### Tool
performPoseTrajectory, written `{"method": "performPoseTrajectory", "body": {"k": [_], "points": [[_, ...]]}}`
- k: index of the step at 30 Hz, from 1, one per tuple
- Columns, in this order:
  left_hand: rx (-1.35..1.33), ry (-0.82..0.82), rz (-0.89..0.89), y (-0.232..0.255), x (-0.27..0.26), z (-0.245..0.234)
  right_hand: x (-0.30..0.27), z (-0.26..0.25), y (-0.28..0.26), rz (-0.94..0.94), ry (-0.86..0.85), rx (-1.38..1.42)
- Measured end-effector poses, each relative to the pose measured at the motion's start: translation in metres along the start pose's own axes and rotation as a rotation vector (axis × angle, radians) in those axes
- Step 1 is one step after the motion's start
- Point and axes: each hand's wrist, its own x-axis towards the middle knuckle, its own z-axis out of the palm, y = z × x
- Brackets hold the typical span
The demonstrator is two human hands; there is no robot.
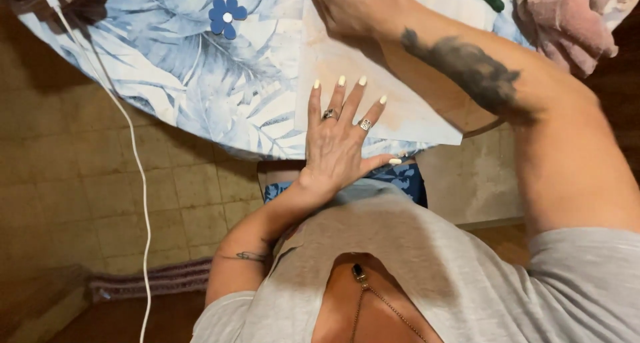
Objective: Sanding the edges of small blue mosaic tiles using a sheet of sandpaper on a table.
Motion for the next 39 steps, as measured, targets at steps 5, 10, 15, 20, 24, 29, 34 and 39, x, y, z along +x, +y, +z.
{"method": "performPoseTrajectory", "body": {"k": [5,10,15,20,24,29,34,39], "points": [[-0.016,0.04,0.013,-0.002,-0.001,0.0,-0.11,-0.083,0.004,-0.14,-0.448,0.381],[0.045,-0.028,0.021,0.001,0.002,-0.004,-0.153,-0.083,0.014,-0.009,-0.356,0.626],[-0.097,-0.001,-0.045,0.011,0.015,-0.013,-0.168,-0.093,0.017,0.135,-0.216,0.923],[-0.488,0.309,-0.041,0.023,0.025,-0.019,-0.148,-0.115,-0.008,0.512,-0.107,1.403],[-0.545,0.316,-0.037,0.027,0.03,-0.017,-0.147,-0.112,-0.01,0.514,-0.07,1.454],[-0.554,0.334,-0.004,0.029,0.034,-0.016,-0.146,-0.112,-0.011,0.501,-0.063,1.432],[-0.554,0.354,-0.019,0.031,0.032,-0.012,-0.143,-0.111,-0.013,0.498,-0.038,1.383],[-0.517,0.444,-0.041,0.033,0.029,-0.011,-0.143,-0.108,-0.017,0.571,0.074,1.302]]}}
